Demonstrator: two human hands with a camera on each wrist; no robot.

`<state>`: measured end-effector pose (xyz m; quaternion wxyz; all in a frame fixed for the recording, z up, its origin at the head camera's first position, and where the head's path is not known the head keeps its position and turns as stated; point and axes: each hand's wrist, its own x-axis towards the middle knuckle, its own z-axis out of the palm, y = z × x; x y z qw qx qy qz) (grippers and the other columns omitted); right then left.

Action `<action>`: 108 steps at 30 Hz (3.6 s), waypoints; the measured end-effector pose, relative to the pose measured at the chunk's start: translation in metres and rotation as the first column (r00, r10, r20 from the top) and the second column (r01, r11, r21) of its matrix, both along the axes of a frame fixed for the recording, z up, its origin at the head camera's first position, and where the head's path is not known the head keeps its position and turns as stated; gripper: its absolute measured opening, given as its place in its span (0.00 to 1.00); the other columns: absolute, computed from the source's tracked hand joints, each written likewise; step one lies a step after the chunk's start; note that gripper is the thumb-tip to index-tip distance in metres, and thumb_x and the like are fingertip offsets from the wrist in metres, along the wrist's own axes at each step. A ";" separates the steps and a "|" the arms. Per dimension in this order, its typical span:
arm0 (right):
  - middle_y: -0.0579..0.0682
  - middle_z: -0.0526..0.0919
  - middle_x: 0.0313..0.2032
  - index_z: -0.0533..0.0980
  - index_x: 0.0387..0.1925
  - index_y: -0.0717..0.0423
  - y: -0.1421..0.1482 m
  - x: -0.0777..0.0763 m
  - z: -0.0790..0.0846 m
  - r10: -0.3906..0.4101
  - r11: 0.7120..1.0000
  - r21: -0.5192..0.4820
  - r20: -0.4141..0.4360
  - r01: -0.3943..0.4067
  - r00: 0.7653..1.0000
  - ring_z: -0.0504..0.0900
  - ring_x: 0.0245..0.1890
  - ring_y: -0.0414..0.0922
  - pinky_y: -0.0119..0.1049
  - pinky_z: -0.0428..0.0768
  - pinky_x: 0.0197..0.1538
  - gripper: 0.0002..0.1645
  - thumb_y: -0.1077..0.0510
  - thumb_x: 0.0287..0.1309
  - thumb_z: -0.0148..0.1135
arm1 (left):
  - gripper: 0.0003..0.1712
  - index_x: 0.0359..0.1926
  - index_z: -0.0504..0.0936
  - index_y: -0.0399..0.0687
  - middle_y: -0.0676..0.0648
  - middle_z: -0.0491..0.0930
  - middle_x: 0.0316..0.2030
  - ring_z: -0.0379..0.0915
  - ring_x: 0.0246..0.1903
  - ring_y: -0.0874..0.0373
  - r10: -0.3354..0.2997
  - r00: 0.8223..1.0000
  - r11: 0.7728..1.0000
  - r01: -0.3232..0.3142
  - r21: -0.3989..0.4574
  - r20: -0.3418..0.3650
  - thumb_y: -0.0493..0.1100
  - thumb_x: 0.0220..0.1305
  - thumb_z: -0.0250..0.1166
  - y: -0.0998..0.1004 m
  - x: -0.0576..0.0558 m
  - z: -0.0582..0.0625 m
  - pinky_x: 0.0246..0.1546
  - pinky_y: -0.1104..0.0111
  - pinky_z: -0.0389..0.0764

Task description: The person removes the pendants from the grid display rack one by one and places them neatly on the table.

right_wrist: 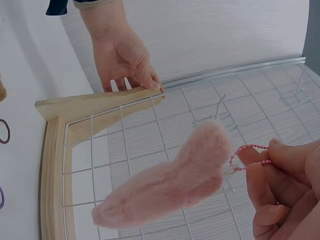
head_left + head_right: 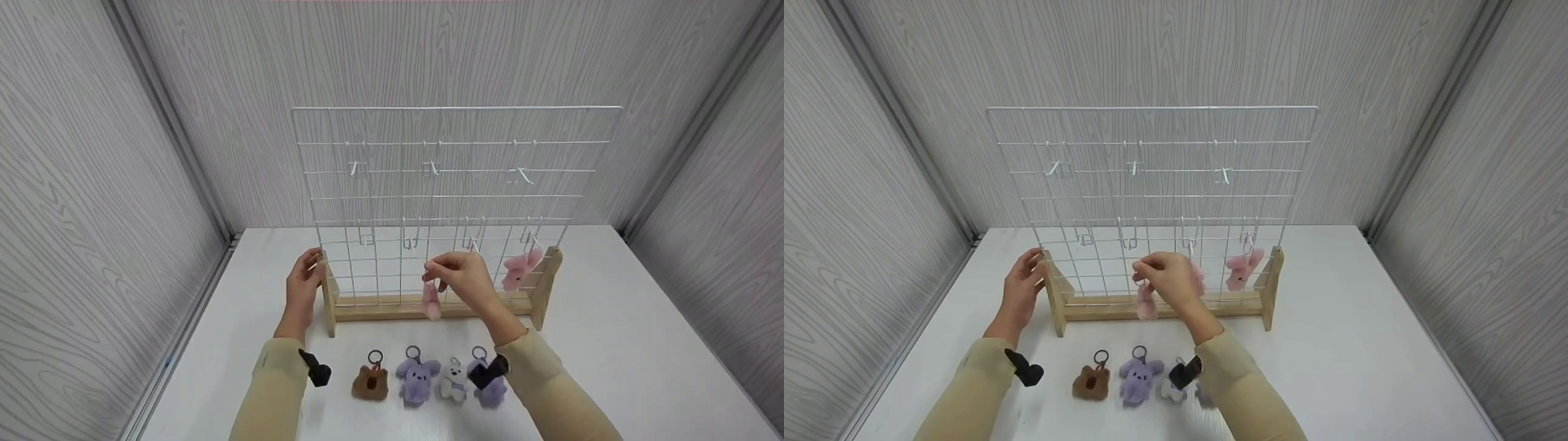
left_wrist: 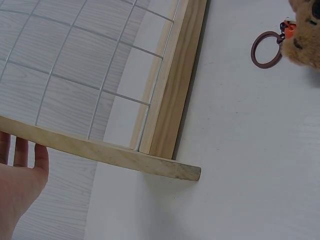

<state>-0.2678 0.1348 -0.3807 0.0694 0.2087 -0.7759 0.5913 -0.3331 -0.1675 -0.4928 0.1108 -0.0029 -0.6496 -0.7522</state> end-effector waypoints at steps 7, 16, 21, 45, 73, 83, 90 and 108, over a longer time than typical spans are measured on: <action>0.65 0.82 0.26 0.80 0.29 0.72 0.009 0.004 -0.009 -0.006 1.000 -0.016 -0.006 0.005 1.000 0.79 0.22 0.50 0.33 0.78 0.24 0.07 0.68 0.57 0.60 | 0.22 0.62 0.67 0.46 0.44 0.66 0.57 0.64 0.56 0.54 -0.007 1.000 1.000 0.007 -0.003 -0.026 0.38 0.68 0.54 -0.001 0.000 0.002 0.56 0.60 0.68; 0.64 0.82 0.26 0.80 0.30 0.71 0.023 0.011 -0.023 -0.029 0.999 -0.016 0.032 0.029 0.999 0.78 0.22 0.54 0.35 0.79 0.25 0.05 0.69 0.56 0.61 | 0.22 0.62 0.67 0.46 0.43 0.66 0.58 0.64 0.57 0.53 -0.003 1.000 1.000 0.002 -0.016 -0.031 0.39 0.68 0.55 0.000 -0.001 0.001 0.55 0.61 0.68; 0.63 0.82 0.26 0.80 0.30 0.70 0.028 0.013 -0.028 -0.020 1.000 -0.006 0.051 0.021 0.999 0.78 0.21 0.54 0.37 0.81 0.26 0.06 0.67 0.56 0.62 | 0.22 0.62 0.67 0.49 0.46 0.65 0.58 0.63 0.57 0.55 -0.008 1.000 1.000 0.008 -0.005 -0.007 0.39 0.68 0.55 0.000 0.000 0.002 0.56 0.61 0.68; 0.61 0.82 0.24 0.82 0.29 0.65 0.066 0.035 -0.055 -0.025 1.000 0.020 0.030 0.024 0.999 0.79 0.20 0.48 0.39 0.80 0.25 0.05 0.67 0.57 0.61 | 0.21 0.61 0.68 0.49 0.46 0.66 0.58 0.64 0.56 0.56 -0.003 1.000 1.000 0.003 0.014 -0.004 0.38 0.68 0.54 0.001 0.000 -0.002 0.55 0.61 0.68; 0.55 0.83 0.26 0.82 0.31 0.63 0.133 0.068 -0.102 -0.190 0.981 0.069 0.227 0.179 0.955 0.78 0.21 0.46 0.36 0.79 0.28 0.11 0.57 0.55 0.65 | 0.21 0.61 0.67 0.49 0.46 0.65 0.58 0.63 0.58 0.54 0.009 1.000 1.000 -0.009 -0.010 0.008 0.38 0.68 0.54 0.001 -0.001 -0.001 0.56 0.61 0.67; 0.57 0.83 0.26 0.81 0.33 0.65 0.147 0.084 -0.098 -0.174 0.985 0.058 0.241 0.165 0.955 0.81 0.25 0.47 0.36 0.80 0.29 0.11 0.58 0.56 0.64 | 0.21 0.62 0.66 0.48 0.46 0.65 0.58 0.63 0.57 0.55 -0.006 1.000 1.000 0.006 -0.007 0.005 0.39 0.69 0.53 0.001 0.001 0.002 0.56 0.61 0.67; 0.55 0.84 0.26 0.81 0.33 0.65 0.156 0.094 -0.109 -0.240 0.970 0.105 0.326 0.217 0.914 0.79 0.21 0.46 0.31 0.74 0.25 0.13 0.56 0.55 0.65 | 0.21 0.62 0.67 0.49 0.47 0.65 0.58 0.63 0.57 0.56 0.000 1.000 1.000 0.000 -0.003 0.014 0.39 0.69 0.54 0.001 0.000 0.000 0.56 0.62 0.68; 0.56 0.84 0.27 0.80 0.36 0.66 0.177 0.103 -0.120 -0.246 0.967 0.150 0.358 0.204 0.901 0.79 0.23 0.46 0.33 0.76 0.27 0.14 0.57 0.57 0.63 | 0.22 0.62 0.67 0.48 0.44 0.65 0.59 0.63 0.57 0.55 -0.011 1.000 0.999 0.011 0.031 0.010 0.40 0.68 0.55 0.001 0.000 0.000 0.56 0.61 0.67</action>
